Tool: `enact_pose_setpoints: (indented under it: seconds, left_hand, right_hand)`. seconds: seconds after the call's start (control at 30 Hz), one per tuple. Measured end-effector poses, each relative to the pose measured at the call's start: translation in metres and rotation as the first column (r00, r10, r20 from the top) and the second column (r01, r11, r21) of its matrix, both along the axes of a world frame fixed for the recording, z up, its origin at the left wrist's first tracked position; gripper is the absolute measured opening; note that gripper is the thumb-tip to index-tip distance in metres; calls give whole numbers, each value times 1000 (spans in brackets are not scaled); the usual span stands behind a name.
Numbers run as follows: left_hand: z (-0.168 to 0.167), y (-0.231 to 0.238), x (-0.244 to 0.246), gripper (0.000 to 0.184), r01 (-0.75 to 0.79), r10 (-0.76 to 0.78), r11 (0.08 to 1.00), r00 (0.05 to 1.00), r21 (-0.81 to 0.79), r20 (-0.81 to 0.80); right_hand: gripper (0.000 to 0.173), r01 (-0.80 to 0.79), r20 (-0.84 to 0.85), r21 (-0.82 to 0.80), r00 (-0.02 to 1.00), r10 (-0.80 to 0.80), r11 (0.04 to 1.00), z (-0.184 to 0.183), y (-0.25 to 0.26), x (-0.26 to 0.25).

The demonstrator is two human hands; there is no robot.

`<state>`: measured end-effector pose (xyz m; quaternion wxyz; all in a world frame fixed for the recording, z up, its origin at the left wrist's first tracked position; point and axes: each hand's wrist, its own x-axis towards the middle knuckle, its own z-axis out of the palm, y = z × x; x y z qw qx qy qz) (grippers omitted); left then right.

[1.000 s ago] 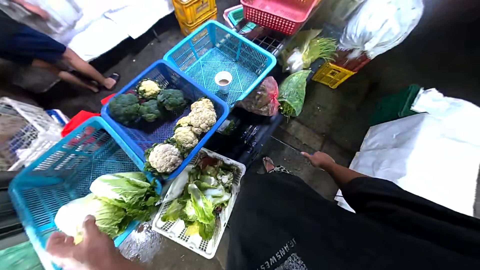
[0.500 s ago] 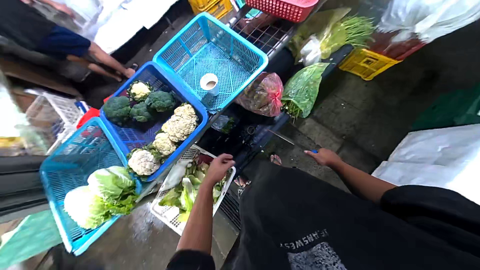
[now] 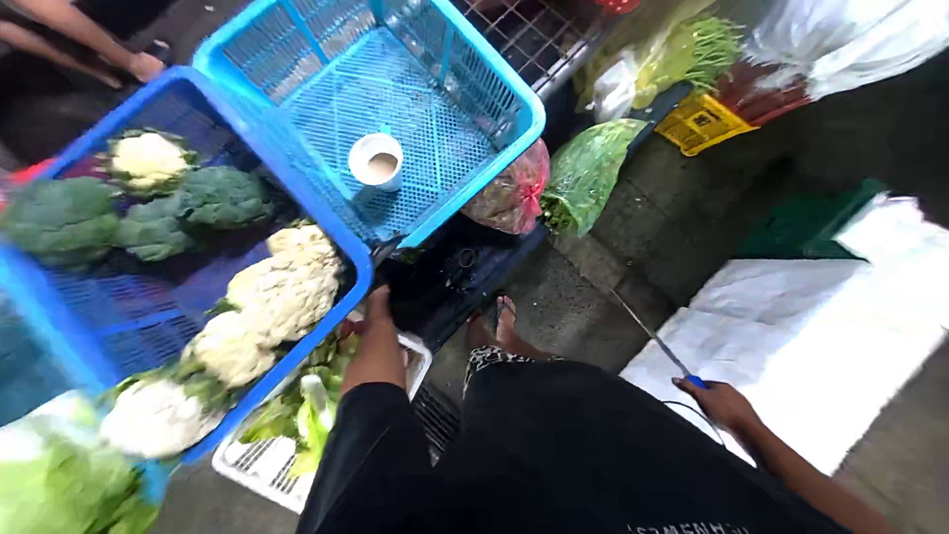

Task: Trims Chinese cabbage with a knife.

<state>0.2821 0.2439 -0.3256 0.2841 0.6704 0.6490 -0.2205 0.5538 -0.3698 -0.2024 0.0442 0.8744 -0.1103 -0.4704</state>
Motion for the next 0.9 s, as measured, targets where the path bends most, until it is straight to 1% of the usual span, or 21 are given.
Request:
enact_pose_setpoints:
  seconds: [0.03,0.1,0.13,0.17,0.2,0.23,0.27,0.3,0.33,0.37,0.4,0.43,0.5,0.57,0.63,0.7,0.73,0.8,0.83,0.87,0.9]
  left_hand:
    - [-6,13,3,45,35,-35,999,999,26,-3]
    - [-23,43,1,41,-21,-7,991,977,129,211]
    - [-23,49,2,40,-54,14,989,959,135,284]
    - [-10,48,9,38,-90,36,987,929,130,368]
    - [10,42,23,36,-161,95,980,898,119,430]
    - [56,47,43,40,-138,164,985,930,-101,328]
    - [74,39,50,37,-113,129,991,917,-66,376]
    - [82,29,48,36,5,-42,996,901,87,431]
    - [87,24,51,35,127,-237,953,879,275,413]
    - [121,24,78,36,196,-230,967,945,160,234]
    - [141,22,102,36,119,-136,987,975,104,174]
    - [147,18,116,34,27,-52,992,978,123,200]
    - [146,14,123,36,-62,34,991,972,117,233]
    - [145,19,113,35,-42,20,996,967,81,252]
    - [149,24,102,36,-61,51,998,940,20,336]
    - [151,28,103,34,-39,57,998,933,-58,356]
    - [153,29,105,33,-16,38,998,934,-63,355]
    - [160,22,106,33,-25,7,999,930,43,368]
    - [168,20,106,37,-26,20,1000,947,16,321]
    - [173,19,106,40,-40,55,997,966,-63,251]
    - [171,22,105,42,-40,68,984,985,-171,161]
  right_hand:
    - [65,40,9,-23,999,-40,999,10,-4,-7]
    - [65,70,-6,-78,997,-71,994,19,-17,-19]
    - [65,72,-22,-113,997,-75,991,22,-25,-22]
    - [66,84,-32,-142,995,-89,986,25,-31,-26]
    - [66,101,-39,-169,993,-109,981,28,-36,-32]
    - [66,114,-45,-192,991,-125,975,31,-39,-37]
    - [65,122,-45,-212,990,-135,970,34,-40,-41]
    - [65,124,-46,-222,989,-138,967,36,-37,-43]
    - [65,123,-50,-227,989,-138,966,36,-33,-44]
    - [65,117,-52,-233,990,-133,965,34,-30,-45]
    - [65,117,-51,-235,990,-132,965,33,-28,-45]
    - [66,117,-50,-234,990,-133,965,31,-26,-45]
    - [67,138,-40,-221,988,-150,965,32,-18,-42]
    - [64,192,-12,-183,980,-197,964,31,-4,-38]
    - [56,308,38,-109,951,-306,945,28,17,-34]
    - [45,428,68,-9,902,-426,904,24,42,-27]
    - [38,470,69,46,879,-472,881,21,52,-22]
    - [24,524,46,164,842,-537,836,14,66,-13]
    - [21,548,25,217,824,-566,808,11,72,-9]
    - [19,567,6,270,807,-590,778,9,77,-5]
    - [18,578,-13,317,795,-606,752,6,84,0]
